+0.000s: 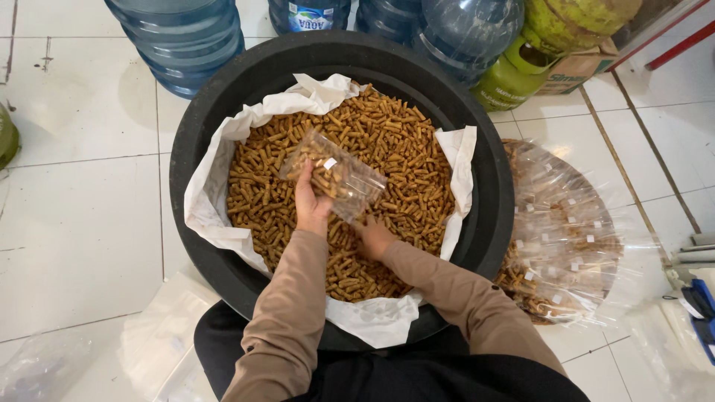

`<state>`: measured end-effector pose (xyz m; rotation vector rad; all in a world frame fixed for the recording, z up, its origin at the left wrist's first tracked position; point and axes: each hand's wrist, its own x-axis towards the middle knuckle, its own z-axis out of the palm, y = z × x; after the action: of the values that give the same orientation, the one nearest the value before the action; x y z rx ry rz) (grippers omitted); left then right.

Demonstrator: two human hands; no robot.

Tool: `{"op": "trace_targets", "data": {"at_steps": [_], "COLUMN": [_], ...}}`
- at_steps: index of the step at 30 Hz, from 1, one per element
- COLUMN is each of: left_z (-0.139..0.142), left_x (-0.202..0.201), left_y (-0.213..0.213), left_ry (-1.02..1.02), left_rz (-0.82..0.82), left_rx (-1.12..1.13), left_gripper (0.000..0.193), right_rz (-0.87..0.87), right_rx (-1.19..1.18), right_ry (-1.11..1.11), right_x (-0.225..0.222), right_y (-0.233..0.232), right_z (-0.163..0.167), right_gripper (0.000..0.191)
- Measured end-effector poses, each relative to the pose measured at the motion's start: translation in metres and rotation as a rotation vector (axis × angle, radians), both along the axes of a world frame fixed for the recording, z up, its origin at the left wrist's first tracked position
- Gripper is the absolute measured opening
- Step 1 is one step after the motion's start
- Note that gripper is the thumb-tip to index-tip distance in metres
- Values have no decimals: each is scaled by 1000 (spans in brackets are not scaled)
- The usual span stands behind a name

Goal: The person sits on the floor beside a large basin lined with paper and filled with brown snack sticks. They open a small clear plastic bag, fill it with snack pieces taken by hand from the basin, press the bag closed, and place the filled bag on a woven tray beside them, repeating the cycle.

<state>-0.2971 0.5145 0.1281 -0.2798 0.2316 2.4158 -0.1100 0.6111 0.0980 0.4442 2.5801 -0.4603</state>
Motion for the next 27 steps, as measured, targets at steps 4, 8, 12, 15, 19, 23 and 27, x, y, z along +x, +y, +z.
{"op": "trace_targets", "data": {"at_steps": [4, 8, 12, 15, 19, 23, 27], "left_z": [2, 10, 5, -5, -13, -2, 21], "left_x": [6, 12, 14, 15, 21, 22, 24], "left_y": [-4, -5, 1, 4, 9, 7, 0], "left_ry": [-252, -327, -329, -280, -258, -356, -341], "left_rz": [-7, 61, 128, 132, 133, 160, 137], "left_rx": [-161, -218, -122, -184, -123, -126, -67], "left_gripper": [42, 47, 49, 48, 53, 50, 50], "right_rz": [341, -57, -192, -261, -67, -101, -138], "right_rx": [-34, -741, -1041, -1014, -923, -686, -747], "right_ry": [-89, -162, 311, 426, 602, 826, 902], "right_x": [5, 3, -11, -25, -46, -38, -20], "right_y": [20, 56, 80, 64, 29, 18, 26], "right_z": [7, 68, 163, 212, 234, 227, 204], "right_gripper": [28, 15, 13, 18, 33, 22, 10]}}
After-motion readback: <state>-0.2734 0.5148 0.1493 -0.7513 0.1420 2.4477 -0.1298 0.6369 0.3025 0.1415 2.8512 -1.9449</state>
